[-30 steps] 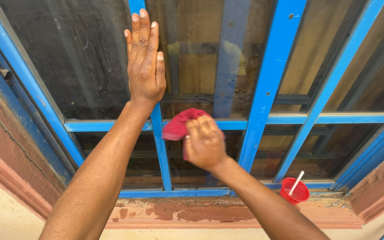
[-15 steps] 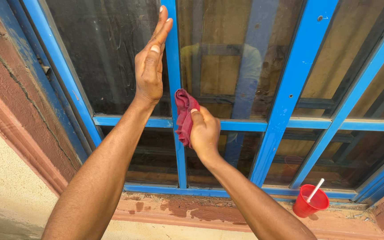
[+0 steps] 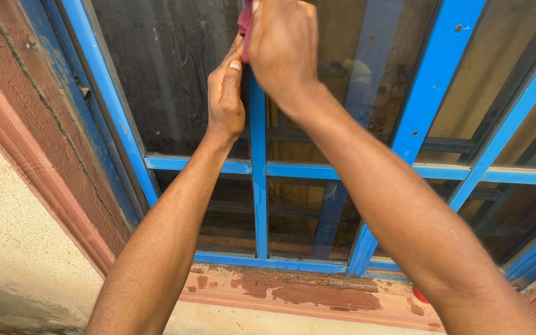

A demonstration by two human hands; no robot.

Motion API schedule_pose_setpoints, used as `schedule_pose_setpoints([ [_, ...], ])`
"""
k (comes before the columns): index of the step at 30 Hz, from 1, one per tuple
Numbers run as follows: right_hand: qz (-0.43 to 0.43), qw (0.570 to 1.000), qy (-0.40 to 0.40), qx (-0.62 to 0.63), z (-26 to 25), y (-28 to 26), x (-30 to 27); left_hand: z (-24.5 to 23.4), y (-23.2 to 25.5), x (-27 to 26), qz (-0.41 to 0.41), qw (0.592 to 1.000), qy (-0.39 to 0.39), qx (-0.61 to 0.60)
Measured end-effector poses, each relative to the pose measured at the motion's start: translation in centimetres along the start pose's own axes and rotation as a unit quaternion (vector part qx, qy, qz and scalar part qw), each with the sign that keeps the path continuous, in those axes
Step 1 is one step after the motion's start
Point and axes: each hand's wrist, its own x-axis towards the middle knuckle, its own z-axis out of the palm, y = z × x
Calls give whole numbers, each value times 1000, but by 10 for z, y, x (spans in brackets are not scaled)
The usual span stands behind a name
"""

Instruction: The person cleans a window frame and glass by hand with a cloth, then washes and wrings the cloth in a bucket of water before continuing to wipe the window.

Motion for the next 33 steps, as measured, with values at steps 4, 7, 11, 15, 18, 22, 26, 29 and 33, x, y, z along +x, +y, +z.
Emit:
schedule_pose_setpoints([
  [4,-222,952,77,-194,-7,15,-10,7,10,-1,48,988,-16,149],
  [7,-222,948,6,-228,-27,61,5,22,12,-3,76,959,-2,272],
  [11,-274,928,17,-251,-65,103,1,37,4,-4,106,919,26,379],
  [15,-239,915,45,-321,-126,136,-6,37,-6,-5,131,894,15,427],
  [18,-248,907,42,-337,-144,140,-25,36,-8,-8,134,887,12,443],
  [22,-249,930,-25,-269,-143,130,-95,35,-9,-10,136,885,7,446],
  [26,-269,932,-183,-159,-149,116,-192,39,-8,-8,120,884,8,452],
  [29,-307,901,-262,-162,-156,136,-203,37,-9,-9,118,883,3,455],
  [33,-458,829,-258,-190,-174,169,-141,40,-11,-8,109,875,5,472],
])
